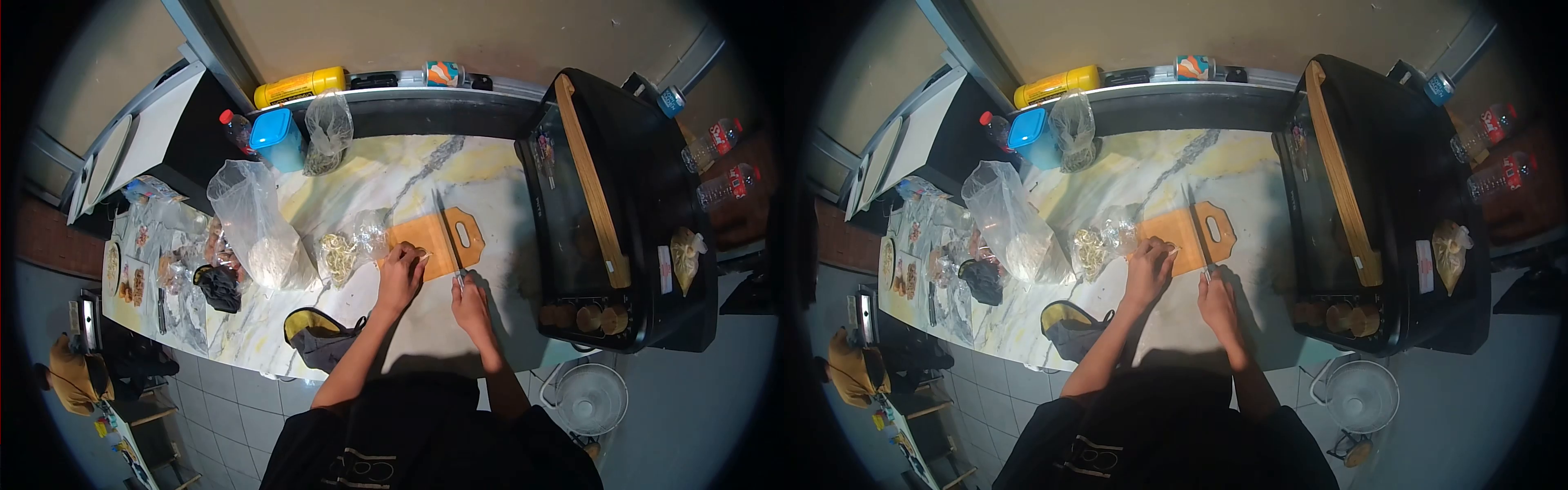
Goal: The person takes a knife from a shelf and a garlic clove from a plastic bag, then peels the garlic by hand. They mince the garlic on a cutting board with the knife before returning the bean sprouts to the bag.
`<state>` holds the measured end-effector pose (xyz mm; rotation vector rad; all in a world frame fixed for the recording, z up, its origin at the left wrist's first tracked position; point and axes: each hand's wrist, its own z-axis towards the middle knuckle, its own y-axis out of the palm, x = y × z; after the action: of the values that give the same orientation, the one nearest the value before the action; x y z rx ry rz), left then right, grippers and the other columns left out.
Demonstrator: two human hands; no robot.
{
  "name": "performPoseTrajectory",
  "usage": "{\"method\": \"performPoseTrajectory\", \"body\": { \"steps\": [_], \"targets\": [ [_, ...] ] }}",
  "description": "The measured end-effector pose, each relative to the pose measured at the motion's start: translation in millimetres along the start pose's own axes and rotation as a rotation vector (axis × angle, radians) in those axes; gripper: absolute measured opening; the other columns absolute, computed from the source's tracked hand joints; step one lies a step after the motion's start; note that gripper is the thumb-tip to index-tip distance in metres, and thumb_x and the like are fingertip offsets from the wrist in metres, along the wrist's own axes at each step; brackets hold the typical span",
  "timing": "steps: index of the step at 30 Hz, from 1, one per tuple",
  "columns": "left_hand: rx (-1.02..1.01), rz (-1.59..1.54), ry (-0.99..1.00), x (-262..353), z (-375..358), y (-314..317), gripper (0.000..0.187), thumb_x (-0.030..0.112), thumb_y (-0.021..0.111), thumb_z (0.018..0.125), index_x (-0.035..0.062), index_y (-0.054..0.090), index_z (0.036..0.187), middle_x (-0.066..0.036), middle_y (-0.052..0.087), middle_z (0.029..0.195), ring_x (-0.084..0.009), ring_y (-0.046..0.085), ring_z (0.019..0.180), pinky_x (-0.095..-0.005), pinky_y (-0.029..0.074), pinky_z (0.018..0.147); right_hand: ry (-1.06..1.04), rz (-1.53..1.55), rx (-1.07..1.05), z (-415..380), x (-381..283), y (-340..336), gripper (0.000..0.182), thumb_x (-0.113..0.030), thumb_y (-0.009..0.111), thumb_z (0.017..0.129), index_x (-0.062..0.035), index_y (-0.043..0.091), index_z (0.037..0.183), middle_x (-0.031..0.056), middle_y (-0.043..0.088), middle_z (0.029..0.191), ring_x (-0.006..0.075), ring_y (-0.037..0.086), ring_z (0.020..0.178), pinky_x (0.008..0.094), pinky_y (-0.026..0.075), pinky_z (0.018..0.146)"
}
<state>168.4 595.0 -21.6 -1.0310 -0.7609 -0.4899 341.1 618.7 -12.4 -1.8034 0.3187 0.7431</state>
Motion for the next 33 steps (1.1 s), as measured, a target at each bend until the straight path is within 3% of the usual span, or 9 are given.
{"method": "performPoseTrajectory", "body": {
  "steps": [6,13,15,16,18,19,22,23,33],
  "targets": [
    [-0.047,0.070,-0.027,7.4,8.3,0.4,0.016,0.005,0.067,0.083,0.0004,0.062,0.097,-0.015,0.058,0.095,-0.0351,0.059,0.091,-0.0429,0.049,0.079,0.073,0.105,0.024,-1.8,8.3,3.3,0.037,-0.030,0.043,0.099,0.0057,0.053,0.107,0.0329,0.061,0.090,0.0525,0.055,0.088,0.0593,0.042,0.081],
    [0.003,-0.071,-0.023,2.8,7.3,3.7,0.012,0.006,0.066,0.084,-0.0006,0.063,0.094,-0.017,0.057,0.094,-0.0361,0.058,0.089,-0.0442,0.046,0.078,0.093,0.223,0.050,4.0,16.4,10.1,0.036,-0.030,0.046,0.098,0.0042,0.056,0.096,0.0306,0.061,0.083,0.0511,0.057,0.083,0.0589,0.043,0.076],
    [-0.021,-0.201,-0.058,-1.0,6.7,2.4,0.012,0.008,0.066,0.087,0.0000,0.063,0.095,-0.012,0.058,0.092,-0.0248,0.060,0.084,-0.0366,0.047,0.074,0.077,0.208,0.079,3.4,15.2,10.0,0.036,-0.030,0.046,0.098,0.0041,0.056,0.095,0.0300,0.062,0.081,0.0507,0.058,0.083,0.0588,0.043,0.075],
    [-0.022,-0.201,-0.056,-1.9,7.4,0.5,0.012,0.008,0.066,0.087,0.0000,0.063,0.095,-0.012,0.058,0.092,-0.0248,0.060,0.084,-0.0366,0.047,0.074,0.059,0.189,0.092,3.3,13.2,7.8,0.036,-0.030,0.047,0.098,0.0043,0.056,0.094,0.0300,0.061,0.081,0.0509,0.058,0.082,0.0587,0.043,0.074],
    [-0.145,-0.583,-0.433,-2.6,7.9,-4.2,0.015,0.013,0.065,0.092,0.0014,0.063,0.101,-0.003,0.061,0.089,-0.0107,0.056,0.085,-0.0257,0.044,0.077,0.043,0.170,0.107,2.5,13.5,7.5,0.036,-0.030,0.047,0.098,0.0045,0.056,0.094,0.0299,0.061,0.081,0.0510,0.057,0.082,0.0585,0.043,0.074],
    [-0.153,-0.733,-0.510,-2.0,9.8,-6.2,0.017,0.016,0.064,0.094,0.0020,0.063,0.103,0.001,0.062,0.090,-0.0054,0.054,0.086,-0.0212,0.042,0.077,0.053,0.189,0.096,4.1,16.5,9.6,0.036,-0.031,0.047,0.098,0.0043,0.057,0.093,0.0298,0.061,0.081,0.0511,0.058,0.081,0.0579,0.044,0.074],
    [-0.135,-0.926,-0.528,-1.0,15.2,-10.4,0.018,0.017,0.065,0.094,0.0023,0.062,0.104,-0.001,0.064,0.094,-0.0068,0.056,0.088,-0.0212,0.043,0.078,0.046,0.207,0.111,6.8,20.7,13.3,0.036,-0.031,0.047,0.098,0.0038,0.057,0.093,0.0293,0.061,0.080,0.0508,0.058,0.080,0.0568,0.045,0.072],
    [-0.111,-0.976,-0.536,-2.9,17.0,-8.3,0.015,0.006,0.061,0.094,0.0000,0.060,0.108,-0.004,0.066,0.096,-0.0075,0.060,0.083,-0.0205,0.047,0.076,0.031,0.208,0.133,7.1,21.9,14.1,0.036,-0.031,0.047,0.098,0.0035,0.058,0.092,0.0291,0.061,0.079,0.0505,0.058,0.079,0.0563,0.045,0.071],
    [-0.195,-1.071,-0.692,-13.2,9.4,-9.6,0.028,0.003,0.061,0.093,0.0018,0.059,0.120,-0.004,0.068,0.100,-0.0087,0.061,0.083,-0.0199,0.049,0.070,0.008,0.184,0.165,3.7,13.0,6.8,0.034,-0.030,0.049,0.097,0.0025,0.058,0.092,0.0277,0.062,0.079,0.0488,0.059,0.079,0.0559,0.045,0.072]
  ]
}}
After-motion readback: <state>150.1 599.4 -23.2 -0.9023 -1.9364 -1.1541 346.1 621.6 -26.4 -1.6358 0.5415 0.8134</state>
